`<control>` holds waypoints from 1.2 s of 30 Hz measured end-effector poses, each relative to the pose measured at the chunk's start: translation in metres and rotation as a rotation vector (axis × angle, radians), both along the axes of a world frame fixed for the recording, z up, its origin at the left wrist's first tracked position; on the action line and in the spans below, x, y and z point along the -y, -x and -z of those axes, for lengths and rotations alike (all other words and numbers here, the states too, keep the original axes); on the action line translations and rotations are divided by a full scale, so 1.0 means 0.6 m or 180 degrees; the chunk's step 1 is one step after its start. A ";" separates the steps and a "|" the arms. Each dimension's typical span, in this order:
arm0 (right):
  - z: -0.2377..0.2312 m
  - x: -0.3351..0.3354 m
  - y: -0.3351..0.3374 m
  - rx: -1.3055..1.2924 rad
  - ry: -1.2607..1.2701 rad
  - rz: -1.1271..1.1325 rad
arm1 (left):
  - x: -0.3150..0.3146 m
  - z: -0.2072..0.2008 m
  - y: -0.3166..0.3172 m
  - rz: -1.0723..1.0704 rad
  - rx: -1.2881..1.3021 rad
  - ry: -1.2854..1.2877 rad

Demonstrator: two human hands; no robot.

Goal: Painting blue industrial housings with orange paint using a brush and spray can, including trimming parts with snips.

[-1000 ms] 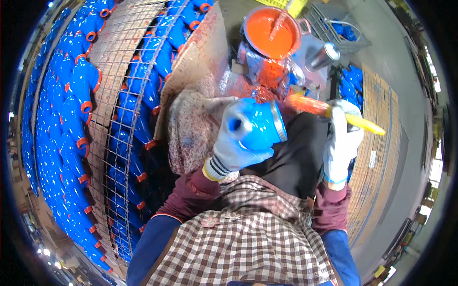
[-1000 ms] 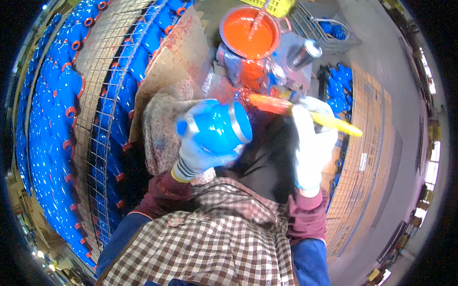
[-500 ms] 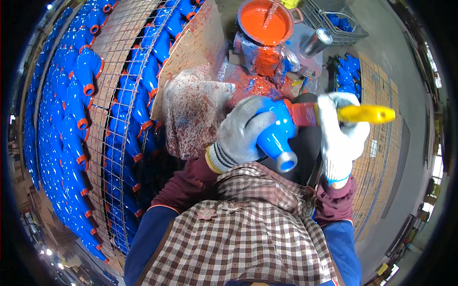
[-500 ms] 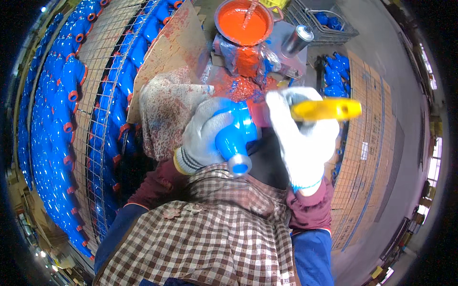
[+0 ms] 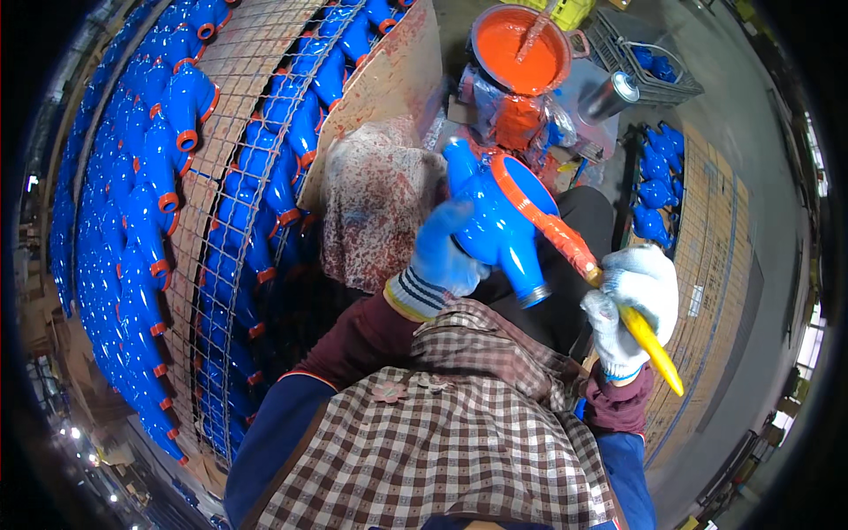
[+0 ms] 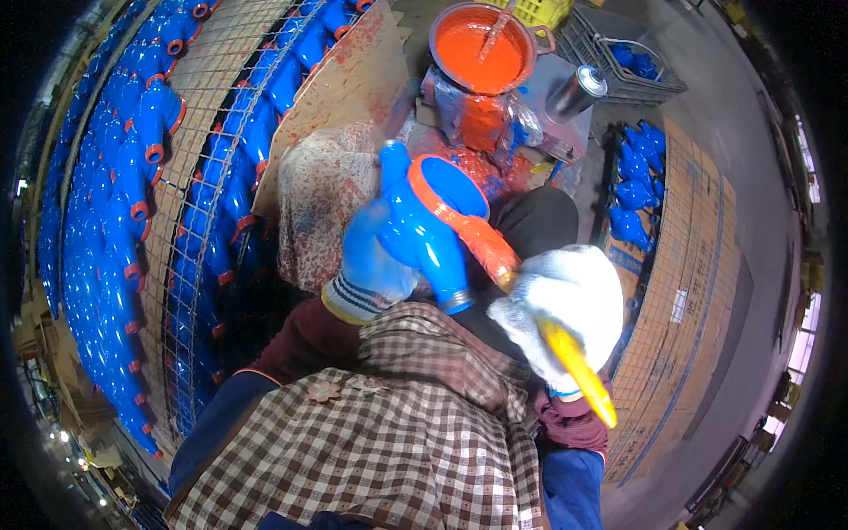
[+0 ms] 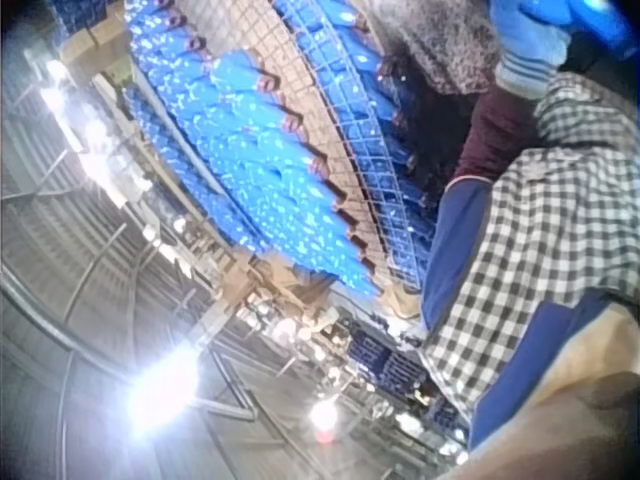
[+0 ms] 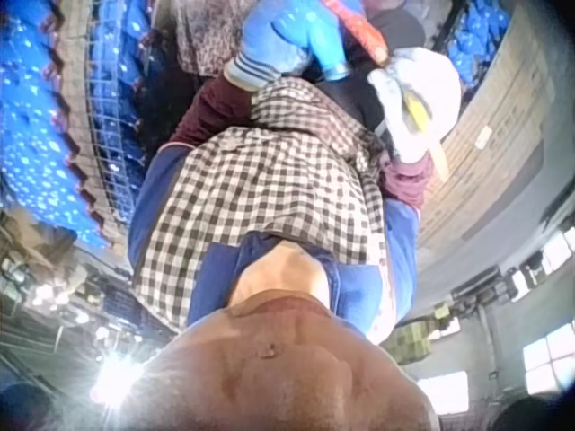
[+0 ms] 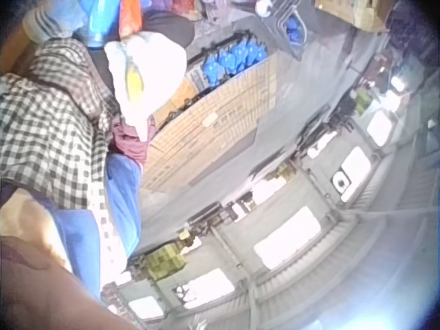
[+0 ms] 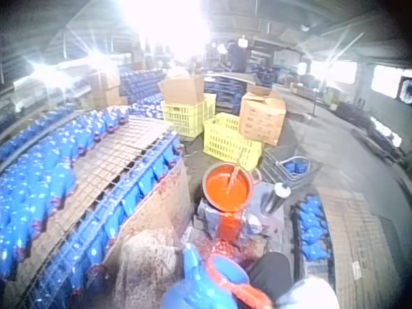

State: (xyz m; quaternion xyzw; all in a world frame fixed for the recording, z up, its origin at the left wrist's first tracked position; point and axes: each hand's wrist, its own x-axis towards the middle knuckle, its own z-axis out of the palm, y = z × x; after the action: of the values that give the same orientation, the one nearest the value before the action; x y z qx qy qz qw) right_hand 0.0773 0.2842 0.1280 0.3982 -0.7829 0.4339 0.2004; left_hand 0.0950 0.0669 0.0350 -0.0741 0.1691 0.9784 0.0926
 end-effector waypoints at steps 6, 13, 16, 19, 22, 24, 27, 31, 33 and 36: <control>0.057 -0.010 0.039 0.1165 0.1460 -0.0039 | 0.011 -0.002 0.003 0.1549 -0.0142 -0.2011; 0.076 -0.008 0.057 0.2110 0.2602 -0.0054 | 0.019 0.012 0.011 0.1049 0.0253 -0.1387; 0.047 -0.011 0.065 0.1771 0.1920 0.0787 | 0.040 0.004 0.024 0.0424 -0.0051 0.1320; 0.030 0.005 0.094 0.1512 0.0964 0.1208 | 0.050 -0.018 0.016 0.0365 -0.1417 0.4708; 0.033 0.033 0.143 -0.1356 -0.1354 0.1085 | 0.032 -0.038 0.004 0.0198 -0.2088 0.6591; 0.042 0.048 0.152 0.0606 -0.0962 0.0870 | 0.026 -0.047 0.005 0.0145 -0.2480 0.6978; 0.047 0.045 0.145 -0.0119 -0.1257 0.0763 | 0.022 -0.051 0.007 0.0085 -0.2444 0.6997; 0.041 0.027 0.124 -0.0739 -0.1692 0.0995 | 0.025 -0.045 0.005 0.0174 -0.2135 0.6867; 0.040 0.020 0.115 -0.0958 -0.1382 0.0986 | 0.026 -0.037 0.002 0.0341 -0.1807 0.6611; 0.048 0.004 0.094 0.0769 -0.0256 0.0895 | 0.033 -0.019 0.008 0.0621 -0.1353 0.5179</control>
State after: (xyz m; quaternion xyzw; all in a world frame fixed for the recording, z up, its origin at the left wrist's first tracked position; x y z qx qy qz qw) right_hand 0.0208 0.2816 0.0992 0.2376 -0.8660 0.4146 0.1476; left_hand 0.0902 0.0471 0.0465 0.0828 0.8401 0.5326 0.0607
